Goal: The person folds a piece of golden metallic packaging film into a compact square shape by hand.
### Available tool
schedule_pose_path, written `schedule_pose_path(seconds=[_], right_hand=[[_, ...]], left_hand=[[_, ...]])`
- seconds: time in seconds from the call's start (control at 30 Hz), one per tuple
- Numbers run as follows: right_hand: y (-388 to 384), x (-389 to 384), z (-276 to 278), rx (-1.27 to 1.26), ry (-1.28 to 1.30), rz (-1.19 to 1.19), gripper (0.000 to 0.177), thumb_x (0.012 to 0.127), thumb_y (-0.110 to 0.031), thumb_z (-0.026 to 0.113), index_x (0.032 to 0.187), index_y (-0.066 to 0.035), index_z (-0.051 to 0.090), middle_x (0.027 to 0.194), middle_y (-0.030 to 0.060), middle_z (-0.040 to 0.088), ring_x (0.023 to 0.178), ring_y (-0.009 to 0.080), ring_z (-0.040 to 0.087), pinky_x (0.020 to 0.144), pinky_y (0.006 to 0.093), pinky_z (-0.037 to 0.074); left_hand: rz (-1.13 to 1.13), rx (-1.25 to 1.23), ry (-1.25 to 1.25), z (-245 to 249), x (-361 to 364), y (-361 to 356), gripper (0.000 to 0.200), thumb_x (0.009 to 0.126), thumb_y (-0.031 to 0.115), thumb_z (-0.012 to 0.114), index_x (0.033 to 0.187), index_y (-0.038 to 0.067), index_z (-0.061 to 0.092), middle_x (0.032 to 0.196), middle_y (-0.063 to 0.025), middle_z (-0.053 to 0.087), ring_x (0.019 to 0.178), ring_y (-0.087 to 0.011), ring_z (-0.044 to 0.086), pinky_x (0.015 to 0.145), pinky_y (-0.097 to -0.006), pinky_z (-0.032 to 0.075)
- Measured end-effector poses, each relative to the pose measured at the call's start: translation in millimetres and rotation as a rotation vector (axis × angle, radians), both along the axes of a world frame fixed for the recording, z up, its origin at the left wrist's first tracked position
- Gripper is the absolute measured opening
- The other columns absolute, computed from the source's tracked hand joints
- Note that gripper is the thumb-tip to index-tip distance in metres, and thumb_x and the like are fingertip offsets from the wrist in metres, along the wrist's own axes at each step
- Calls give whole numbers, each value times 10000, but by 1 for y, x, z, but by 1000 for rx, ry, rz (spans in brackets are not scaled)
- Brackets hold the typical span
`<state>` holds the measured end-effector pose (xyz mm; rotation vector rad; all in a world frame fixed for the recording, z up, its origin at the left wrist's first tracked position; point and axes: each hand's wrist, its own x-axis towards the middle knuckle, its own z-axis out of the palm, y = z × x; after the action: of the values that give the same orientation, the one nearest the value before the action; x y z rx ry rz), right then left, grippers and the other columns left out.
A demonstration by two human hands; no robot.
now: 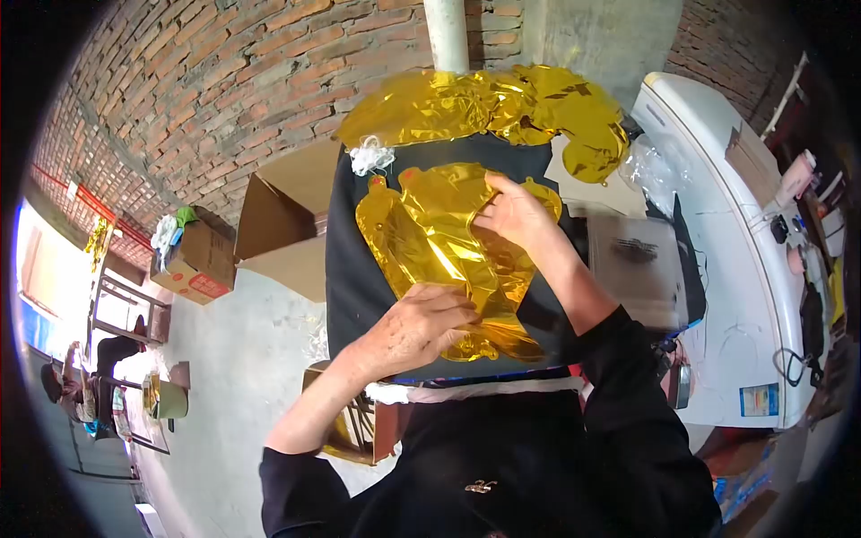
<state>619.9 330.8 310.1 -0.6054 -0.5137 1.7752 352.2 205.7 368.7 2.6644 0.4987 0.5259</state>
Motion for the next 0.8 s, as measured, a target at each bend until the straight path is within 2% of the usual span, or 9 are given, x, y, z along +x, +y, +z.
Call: schedule_pose_path(seconds=[0.1,0.13,0.23,0.33,0.47,0.57,0.6,0.73,0.8], right_hand=[[10,11,-21,-23,-205,-56,294,1065,-171,608,1355,-125,606,1317,99,696,1171,277,698,1015,497,560],[11,15,-23,-10,-257,-83,316,1067,-160,595,1382,-133,607,1369,97,687,1183,282,704,1008,492,570],[19,27,-19,155,-261,-38,315,1084,-179,569,1392,-122,602,1354,90,691,1193,284,699,1011,482,568],[29,31,-13,56,-310,-156,354,1103,-215,529,1433,-96,582,1381,102,674,1258,290,668,1073,482,535],[51,43,-36,-89,-239,-219,351,1093,-208,521,1410,-71,584,1415,115,655,1308,309,634,1126,499,491],[57,46,-32,-186,-215,-340,356,1083,-213,519,1393,-49,581,1411,124,659,1297,317,637,1123,491,483],[71,53,-38,-297,-281,-399,349,1077,-216,517,1373,-40,575,1392,127,664,1263,317,650,1112,486,479],[75,69,-42,-171,-414,-426,248,1074,-191,513,1268,-52,582,1315,114,680,1201,286,669,1078,483,493],[78,76,-41,-169,-470,-457,234,1034,-144,557,1237,-42,617,1177,104,695,1029,271,705,940,476,565]], left_hand=[[114,-46,-37,-32,-9,-15,346,880,49,722,1223,79,750,1324,-109,694,1350,-313,581,1147,-475,443],[134,-44,-30,-34,-12,-20,363,867,35,720,1226,82,751,1340,-108,685,1361,-314,570,1155,-480,432],[179,-5,-26,-41,-20,-22,420,839,16,719,1251,94,744,1376,-101,659,1382,-322,540,1158,-492,413],[233,137,3,-42,-24,-18,460,831,47,745,1287,109,731,1396,-104,646,1381,-343,537,1141,-481,423],[282,175,31,-59,-23,-11,479,829,34,733,1302,112,731,1410,-122,638,1399,-345,524,1138,-476,426],[330,164,33,-69,-25,-4,496,833,15,716,1318,115,727,1435,-136,619,1419,-345,509,1143,-476,423],[344,159,33,-69,-26,-1,498,838,13,712,1325,116,725,1443,-140,612,1425,-345,503,1145,-475,422],[391,142,-3,-72,-29,14,479,894,13,679,1360,122,712,1495,-141,580,1451,-351,480,1176,-473,405],[405,121,-17,-74,-28,21,472,922,14,657,1378,128,704,1518,-141,567,1468,-359,461,1197,-477,392]])
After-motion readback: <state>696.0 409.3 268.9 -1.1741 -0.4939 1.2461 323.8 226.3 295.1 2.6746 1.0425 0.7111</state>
